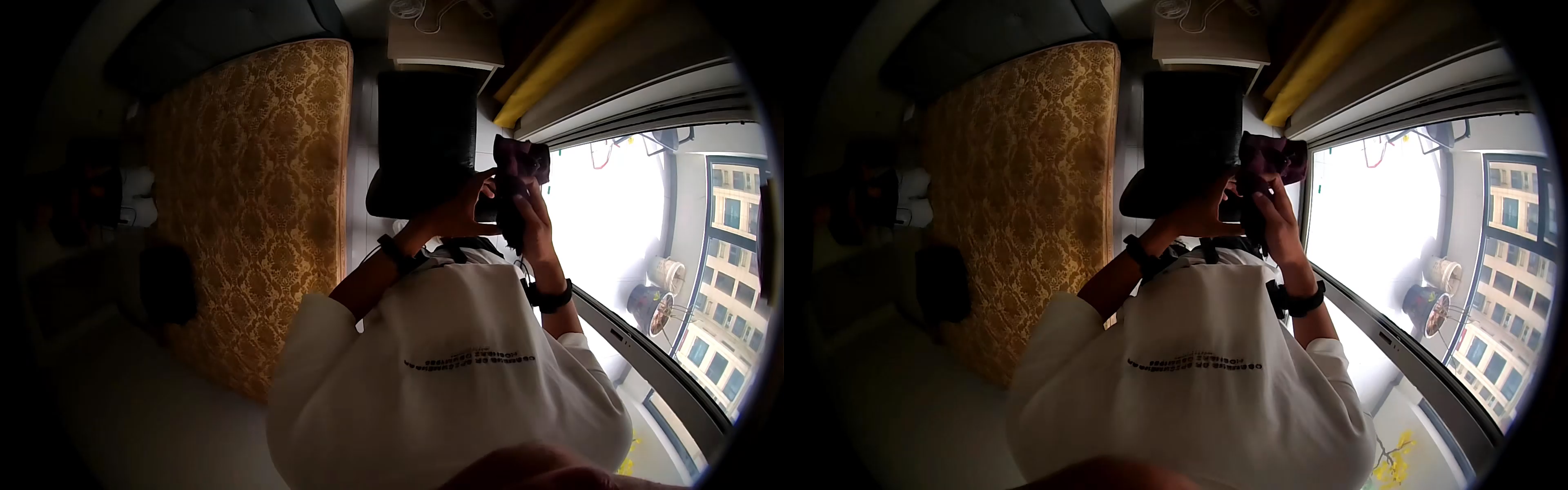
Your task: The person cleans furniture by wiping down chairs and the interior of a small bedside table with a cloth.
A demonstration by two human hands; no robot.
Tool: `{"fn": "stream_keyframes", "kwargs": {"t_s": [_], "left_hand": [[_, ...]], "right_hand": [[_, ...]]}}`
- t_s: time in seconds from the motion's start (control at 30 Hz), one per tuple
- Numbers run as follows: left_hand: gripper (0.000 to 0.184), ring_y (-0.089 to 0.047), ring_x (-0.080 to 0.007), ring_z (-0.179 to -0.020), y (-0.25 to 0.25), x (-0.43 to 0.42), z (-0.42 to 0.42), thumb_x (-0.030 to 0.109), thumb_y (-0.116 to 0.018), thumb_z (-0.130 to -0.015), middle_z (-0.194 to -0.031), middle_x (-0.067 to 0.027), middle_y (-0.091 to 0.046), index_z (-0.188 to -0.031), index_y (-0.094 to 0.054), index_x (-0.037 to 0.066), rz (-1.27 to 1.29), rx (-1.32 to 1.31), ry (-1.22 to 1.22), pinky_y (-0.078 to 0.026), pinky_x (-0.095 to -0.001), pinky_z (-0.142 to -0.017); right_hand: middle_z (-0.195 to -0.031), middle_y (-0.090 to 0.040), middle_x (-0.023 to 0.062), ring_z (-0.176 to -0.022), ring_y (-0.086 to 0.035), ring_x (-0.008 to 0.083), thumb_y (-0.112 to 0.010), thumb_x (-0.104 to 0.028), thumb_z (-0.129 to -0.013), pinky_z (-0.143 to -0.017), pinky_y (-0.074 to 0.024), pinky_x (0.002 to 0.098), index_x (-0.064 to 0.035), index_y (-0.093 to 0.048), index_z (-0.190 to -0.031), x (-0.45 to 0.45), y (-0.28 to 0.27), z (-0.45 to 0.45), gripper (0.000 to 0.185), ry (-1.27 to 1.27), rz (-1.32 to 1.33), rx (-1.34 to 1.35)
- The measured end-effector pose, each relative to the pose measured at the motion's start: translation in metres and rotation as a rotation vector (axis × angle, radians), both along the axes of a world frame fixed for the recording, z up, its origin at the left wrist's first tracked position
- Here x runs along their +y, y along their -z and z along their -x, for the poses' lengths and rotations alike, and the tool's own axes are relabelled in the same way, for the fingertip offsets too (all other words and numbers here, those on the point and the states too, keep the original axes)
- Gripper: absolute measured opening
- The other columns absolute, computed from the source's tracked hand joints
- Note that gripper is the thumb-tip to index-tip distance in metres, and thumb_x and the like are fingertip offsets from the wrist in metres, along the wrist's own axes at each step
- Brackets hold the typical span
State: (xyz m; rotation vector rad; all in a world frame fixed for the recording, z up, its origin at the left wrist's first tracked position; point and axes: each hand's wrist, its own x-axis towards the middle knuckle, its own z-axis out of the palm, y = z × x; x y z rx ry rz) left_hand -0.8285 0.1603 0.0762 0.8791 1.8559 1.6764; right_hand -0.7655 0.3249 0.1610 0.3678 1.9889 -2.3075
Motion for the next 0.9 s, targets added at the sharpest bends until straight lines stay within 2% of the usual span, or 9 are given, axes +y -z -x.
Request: {"fn": "stream_keyframes", "kwargs": {"t_s": [0.1, 0.13, 0.17, 0.3, 0.37, 0.43, 0.57, 0.7, 0.9], "left_hand": [[0.092, -0.055, -0.0237, -0.108, -0.022, -0.021, -0.003, 0.029, -0.086, -0.072, -0.128, -0.0132, -0.051, -0.144, -0.033, 0.007, 0.109, 0.150, -0.202, -0.046, -0.0380, -0.091], [0.062, -0.055, -0.0236, -0.095, -0.034, -0.018, -0.001, 0.018, -0.084, -0.070, -0.112, -0.0107, -0.055, -0.122, -0.053, 0.007, -0.087, 0.268, -0.437, -0.047, -0.0364, -0.080], [0.062, -0.055, -0.0236, -0.095, -0.036, -0.027, 0.003, 0.018, -0.084, -0.070, -0.112, -0.0107, -0.055, -0.122, -0.053, 0.007, -0.085, 0.272, -0.437, -0.047, -0.0364, -0.080], [0.035, -0.050, -0.0287, -0.078, -0.053, -0.080, 0.020, 0.003, -0.079, -0.063, -0.081, -0.0087, -0.045, -0.078, -0.048, 0.007, 0.324, 0.524, -0.432, -0.043, -0.0401, -0.068], [0.036, -0.054, -0.0279, -0.075, -0.056, -0.099, 0.022, -0.003, -0.076, -0.066, -0.085, -0.0086, -0.049, -0.089, -0.050, 0.008, 0.447, 0.628, -0.419, -0.044, -0.0390, -0.063], [0.038, -0.058, -0.0274, -0.082, -0.043, -0.111, 0.018, -0.006, -0.073, -0.068, -0.089, -0.0087, -0.052, -0.095, -0.050, 0.008, 0.616, 0.360, -0.331, -0.047, -0.0387, -0.065], [0.040, -0.060, -0.0279, -0.089, -0.048, -0.112, 0.015, -0.010, -0.067, -0.069, -0.094, -0.0084, -0.055, -0.101, -0.050, 0.008, 0.538, 0.221, -0.300, -0.049, -0.0390, -0.072], [0.045, -0.062, -0.0252, -0.093, -0.073, -0.110, 0.027, -0.014, -0.060, -0.076, -0.095, -0.0078, -0.054, -0.112, -0.048, 0.010, 0.361, 0.306, -0.053, -0.051, -0.0367, -0.081], [0.057, -0.051, -0.0325, -0.121, -0.083, -0.082, 0.030, -0.009, -0.058, -0.068, -0.123, -0.0130, -0.053, -0.122, -0.049, 0.007, 0.028, 0.499, -0.316, -0.040, -0.0404, -0.104]], "right_hand": [[-0.102, -0.060, 0.0090, -0.092, -0.057, 0.0108, -0.044, 0.002, -0.094, -0.081, -0.0457, 0.0240, -0.0027, -0.043, -0.122, -0.024, -0.038, -0.002, 0.028, -0.198, 0.084, 0.117], [-0.103, -0.060, 0.0073, -0.092, -0.055, 0.0090, -0.049, 0.003, -0.093, -0.081, -0.0441, 0.0235, -0.0025, -0.045, -0.120, -0.025, -0.047, -0.003, 0.028, -0.239, 0.068, 0.148], [-0.104, -0.060, 0.0056, -0.093, -0.053, 0.0073, -0.055, 0.005, -0.091, -0.081, -0.0426, 0.0231, -0.0023, -0.047, -0.118, -0.023, -0.053, -0.001, 0.029, -0.280, 0.049, 0.186], [-0.088, -0.067, 0.0094, -0.076, -0.062, 0.0123, -0.067, 0.008, -0.079, -0.068, -0.0490, 0.0254, -0.0024, -0.058, -0.106, -0.014, -0.063, 0.013, 0.031, -0.388, -0.556, 0.349], [-0.087, -0.068, 0.0088, -0.076, -0.065, 0.0153, -0.069, 0.008, -0.078, -0.070, -0.0514, 0.0270, -0.0040, -0.063, -0.101, -0.003, -0.052, 0.019, 0.027, -0.416, -0.592, 0.145], [-0.087, -0.070, 0.0095, -0.075, -0.068, 0.0192, -0.071, 0.004, -0.080, -0.070, -0.0529, 0.0290, -0.0046, -0.064, -0.104, 0.005, -0.045, 0.017, 0.027, -0.438, -0.668, 0.209], [-0.082, -0.072, 0.0127, -0.072, -0.070, 0.0278, -0.073, -0.014, -0.087, -0.067, -0.0541, 0.0335, -0.0043, -0.067, -0.103, 0.011, -0.061, 0.017, 0.020, -0.486, -0.851, 0.104], [-0.068, -0.066, 0.0083, -0.060, -0.065, 0.0163, -0.065, -0.020, -0.095, -0.057, -0.0501, 0.0296, -0.0006, -0.069, -0.095, 0.022, -0.088, 0.018, 0.020, -0.627, -0.710, 0.201], [-0.070, -0.061, 0.0033, -0.059, -0.056, 0.0091, -0.061, -0.016, -0.098, -0.053, -0.0420, 0.0232, 0.0041, -0.064, -0.100, 0.028, -0.095, 0.001, 0.020, -0.531, -0.264, 0.144]]}}
